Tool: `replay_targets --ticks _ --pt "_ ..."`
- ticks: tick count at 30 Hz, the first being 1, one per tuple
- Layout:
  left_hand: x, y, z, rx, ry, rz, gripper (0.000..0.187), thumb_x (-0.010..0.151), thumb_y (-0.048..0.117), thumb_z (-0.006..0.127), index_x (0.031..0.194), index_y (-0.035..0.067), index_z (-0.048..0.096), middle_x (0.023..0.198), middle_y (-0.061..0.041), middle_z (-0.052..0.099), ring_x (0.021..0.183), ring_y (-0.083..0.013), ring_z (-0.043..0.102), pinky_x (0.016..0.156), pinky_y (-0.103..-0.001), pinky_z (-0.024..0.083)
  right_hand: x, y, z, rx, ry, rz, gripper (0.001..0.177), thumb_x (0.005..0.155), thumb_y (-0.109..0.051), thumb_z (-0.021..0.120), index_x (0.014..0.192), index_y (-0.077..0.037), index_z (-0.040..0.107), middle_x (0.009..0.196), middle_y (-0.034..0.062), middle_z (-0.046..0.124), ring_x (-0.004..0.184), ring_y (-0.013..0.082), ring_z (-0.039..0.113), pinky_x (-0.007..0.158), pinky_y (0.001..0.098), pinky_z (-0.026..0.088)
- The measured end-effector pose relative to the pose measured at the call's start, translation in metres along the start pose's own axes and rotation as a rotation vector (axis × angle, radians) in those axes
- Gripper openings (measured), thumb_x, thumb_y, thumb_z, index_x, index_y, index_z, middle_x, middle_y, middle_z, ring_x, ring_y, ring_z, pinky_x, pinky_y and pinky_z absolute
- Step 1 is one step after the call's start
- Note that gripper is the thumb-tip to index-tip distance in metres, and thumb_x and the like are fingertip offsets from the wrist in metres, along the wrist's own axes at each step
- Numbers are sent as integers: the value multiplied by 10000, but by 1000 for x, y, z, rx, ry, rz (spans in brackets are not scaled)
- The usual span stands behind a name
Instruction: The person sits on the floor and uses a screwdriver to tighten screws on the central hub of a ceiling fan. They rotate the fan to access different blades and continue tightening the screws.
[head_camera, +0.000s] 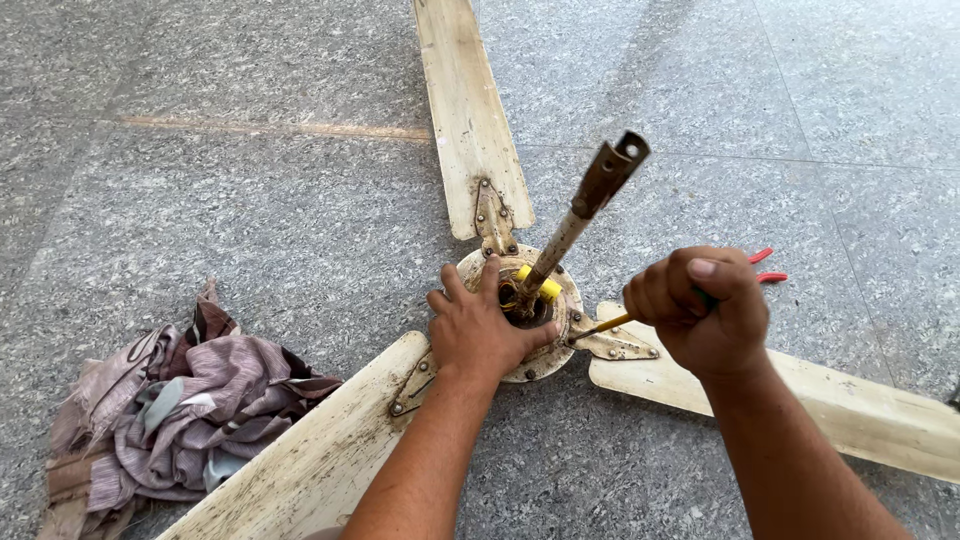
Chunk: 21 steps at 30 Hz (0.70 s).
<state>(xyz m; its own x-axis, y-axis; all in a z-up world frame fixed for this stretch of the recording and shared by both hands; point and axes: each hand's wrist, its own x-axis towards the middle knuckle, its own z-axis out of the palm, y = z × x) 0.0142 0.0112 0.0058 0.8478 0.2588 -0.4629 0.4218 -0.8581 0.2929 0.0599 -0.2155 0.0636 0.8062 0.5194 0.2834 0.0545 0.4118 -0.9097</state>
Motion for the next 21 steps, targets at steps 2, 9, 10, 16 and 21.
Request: replay_targets --ticks 2,9,10,16,21 --pt "-2 2 0 24 3 4 1342 603 942 694 1653 373 80 1656 -265 66 1450 -539 255 947 -479 581 0 2 4 -20 3 19 446 1005 -323 457 618 -131 346 506 23 320 490 165 249 517 387 251" --pt "-3 6 0 150 17 26 1352 606 996 630 1653 360 58 1653 -267 52 1428 -539 286 916 -475 598 3 -7 26 -59 -92 -1 455 1044 -376 411 679 -105 386 619 84 415 651 261 387 734 437 406" --pt "-3 6 0 141 14 22 1352 602 992 630 1654 364 57 1656 -264 54 1429 -537 288 906 -467 604 3 -9 28 -92 -115 -28 472 1052 -372 418 669 -96 399 632 112 437 662 287 414 725 443 421" --pt "-3 6 0 147 18 20 1353 597 1000 615 1652 359 62 1658 -263 59 1433 -528 285 892 -452 611 0 -8 20 -11 -159 33 516 1024 -364 433 620 -44 455 556 132 473 520 271 435 545 426 396" --pt "-3 7 -1 159 22 16 1352 599 994 619 1654 357 63 1653 -266 71 1434 -535 286 873 -439 626 -10 13 8 165 64 -13 499 1022 -407 418 615 -123 364 527 30 344 496 157 248 529 367 252"
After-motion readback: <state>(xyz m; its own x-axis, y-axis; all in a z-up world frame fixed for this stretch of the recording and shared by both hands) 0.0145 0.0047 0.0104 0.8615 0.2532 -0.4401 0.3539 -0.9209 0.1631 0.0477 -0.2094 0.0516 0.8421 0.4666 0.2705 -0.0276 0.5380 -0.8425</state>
